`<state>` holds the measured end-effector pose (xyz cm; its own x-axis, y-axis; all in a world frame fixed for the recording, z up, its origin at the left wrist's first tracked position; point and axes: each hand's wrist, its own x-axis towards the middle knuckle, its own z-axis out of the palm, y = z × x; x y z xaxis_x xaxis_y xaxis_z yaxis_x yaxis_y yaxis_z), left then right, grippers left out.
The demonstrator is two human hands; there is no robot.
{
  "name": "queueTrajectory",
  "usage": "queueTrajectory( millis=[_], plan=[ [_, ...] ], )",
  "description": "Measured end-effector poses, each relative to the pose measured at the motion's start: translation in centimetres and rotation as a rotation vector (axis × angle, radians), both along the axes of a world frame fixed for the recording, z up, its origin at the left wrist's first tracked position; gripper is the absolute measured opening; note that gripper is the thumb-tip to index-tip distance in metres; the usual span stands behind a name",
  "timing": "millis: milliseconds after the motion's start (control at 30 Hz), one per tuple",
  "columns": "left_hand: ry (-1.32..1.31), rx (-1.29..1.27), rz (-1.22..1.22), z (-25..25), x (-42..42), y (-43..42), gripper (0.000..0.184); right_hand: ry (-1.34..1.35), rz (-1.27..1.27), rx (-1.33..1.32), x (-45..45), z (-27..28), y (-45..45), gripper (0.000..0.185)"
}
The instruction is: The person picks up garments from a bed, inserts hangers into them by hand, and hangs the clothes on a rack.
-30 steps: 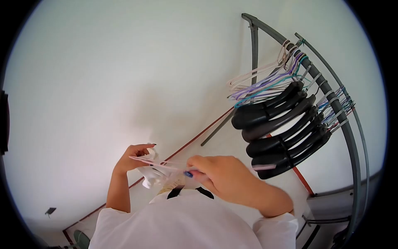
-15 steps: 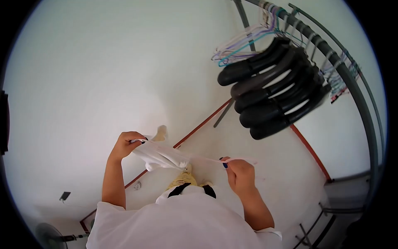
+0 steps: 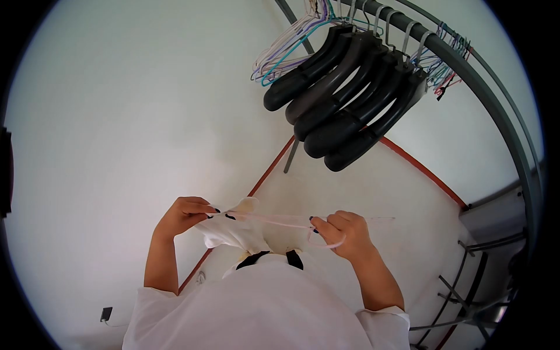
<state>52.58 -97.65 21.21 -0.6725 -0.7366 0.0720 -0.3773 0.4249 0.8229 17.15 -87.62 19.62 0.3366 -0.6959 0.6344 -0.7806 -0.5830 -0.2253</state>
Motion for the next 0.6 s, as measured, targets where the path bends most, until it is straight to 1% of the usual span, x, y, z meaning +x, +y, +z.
queueTrajectory(
  millis=[133,200,233,300,333,400,500,600],
  plan=[
    [0.018,-0.041,-0.048,0.3,-1.5,0.0,0.029,-0.011,0.013,-0.024,-1.4,0.9,0.6,0.014],
    [-0.006,-0.162,-0.070,0.3,-2.2,-0.1,0.028,-0.010,0.062,0.015,-2.1,1.1,0.7,0.014],
    [-0.005,-0.163,-0.070,0.3,-2.4,-0.1,0.028,-0.009,0.062,0.015,-2.4,1.4,0.7,0.014],
    [0.001,-0.203,0.009,0.0,-2.7,-0.1,0.027,-0.140,0.063,0.066,-3.0,2.3,0.8,0.013],
    [0.001,-0.205,0.010,-0.1,-2.8,-0.1,0.027,-0.139,0.064,0.064,-3.3,2.8,1.0,0.013],
    [0.037,-0.258,-0.015,-0.3,-3.4,0.0,0.029,-0.044,0.041,0.210,-3.8,3.6,1.4,0.012],
    [0.068,-0.246,-0.024,-0.6,-4.1,0.2,0.028,-0.060,-0.032,0.147,-4.0,3.0,1.7,0.011],
    [0.077,-0.262,-0.039,-0.5,-4.8,0.4,0.028,-0.120,0.004,0.137,-4.1,2.9,2.1,0.013]
  ],
)
